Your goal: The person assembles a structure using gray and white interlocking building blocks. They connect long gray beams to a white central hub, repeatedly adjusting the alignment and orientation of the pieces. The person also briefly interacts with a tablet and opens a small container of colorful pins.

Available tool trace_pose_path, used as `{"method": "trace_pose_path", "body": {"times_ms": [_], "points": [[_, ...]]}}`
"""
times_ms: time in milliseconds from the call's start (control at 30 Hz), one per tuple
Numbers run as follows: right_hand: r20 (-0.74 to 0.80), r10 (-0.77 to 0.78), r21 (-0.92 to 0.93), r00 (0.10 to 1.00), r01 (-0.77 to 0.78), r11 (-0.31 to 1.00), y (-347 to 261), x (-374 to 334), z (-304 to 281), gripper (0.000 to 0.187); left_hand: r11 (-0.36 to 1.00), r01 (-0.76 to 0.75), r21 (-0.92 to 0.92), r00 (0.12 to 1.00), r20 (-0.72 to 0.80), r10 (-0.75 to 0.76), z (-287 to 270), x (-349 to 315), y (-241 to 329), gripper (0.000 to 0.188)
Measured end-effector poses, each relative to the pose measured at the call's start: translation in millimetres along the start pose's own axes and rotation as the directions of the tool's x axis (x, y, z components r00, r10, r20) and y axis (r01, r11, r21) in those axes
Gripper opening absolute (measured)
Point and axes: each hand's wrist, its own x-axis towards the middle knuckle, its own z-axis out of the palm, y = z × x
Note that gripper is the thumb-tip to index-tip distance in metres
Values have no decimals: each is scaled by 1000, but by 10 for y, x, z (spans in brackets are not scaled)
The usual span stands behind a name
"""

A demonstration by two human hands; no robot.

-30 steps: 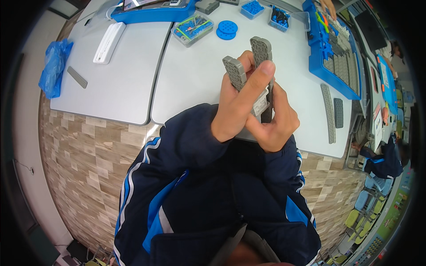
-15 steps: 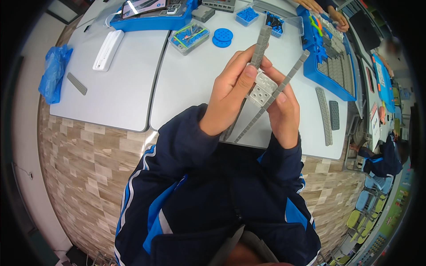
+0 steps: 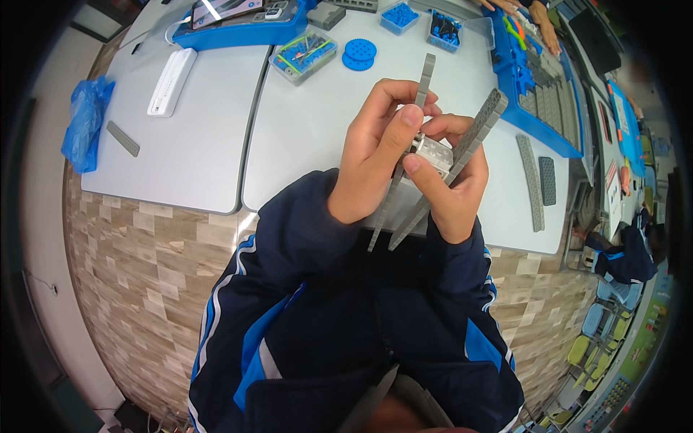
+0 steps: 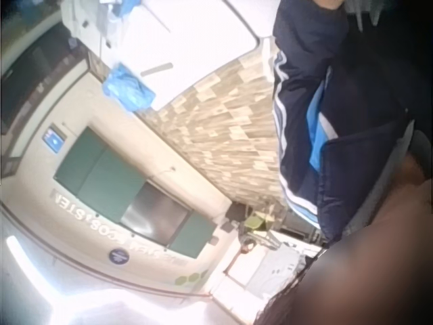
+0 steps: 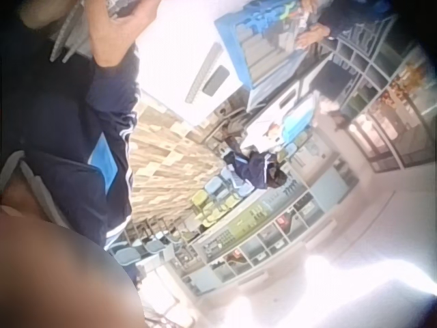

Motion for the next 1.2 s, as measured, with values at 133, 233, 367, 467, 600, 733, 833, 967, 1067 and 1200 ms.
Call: {"method": "trace_pose_path", "body": {"times_ms": [133, 233, 367, 467, 600, 733, 833, 967, 1067, 1200], "points": [[63, -49, 30, 997, 47, 998, 24, 34, -36, 36, 993, -16, -118, 999, -37, 12, 32, 0, -29, 38], [74, -32, 77, 997, 26, 997, 56, 35, -32, 35, 996, -14, -85, 1000, -10, 13, -11, -4, -5, 40], [111, 22, 57, 994, -29, 998, 58, 25, -49, 34, 995, -38, -97, 999, 2, 38, -52, -16, 27, 37], [125, 29, 44, 992, -35, 998, 36, 46, -40, 34, 994, -26, -106, 999, -35, 23, -35, -48, 30, 38], [116, 87, 54, 989, -94, 994, -37, 61, 0, 32, 987, -120, -110, 993, -34, 117, -44, -18, -1, 41], [116, 107, 85, 987, -117, 989, -80, 53, 44, 31, 984, -129, -122, 991, 4, 131, -67, 32, 43, 40], [177, 99, 35, 979, -107, 994, -59, 59, 28, 31, 974, -108, -201, 993, 24, 115, -57, 138, 121, 44], [390, 77, -47, 918, -64, 997, 18, 30, 76, 32, 952, -88, -292, 992, 58, 109, -93, 310, 269, 51], [394, 168, -87, 903, -146, 985, 25, -32, 130, 30, 984, -65, -167, 998, -29, 61, -119, 291, 357, 54], [454, 281, -44, 846, -294, 955, -22, -70, 136, 28, 996, -39, -85, 997, -76, 33, -100, 222, 379, 52]]}}
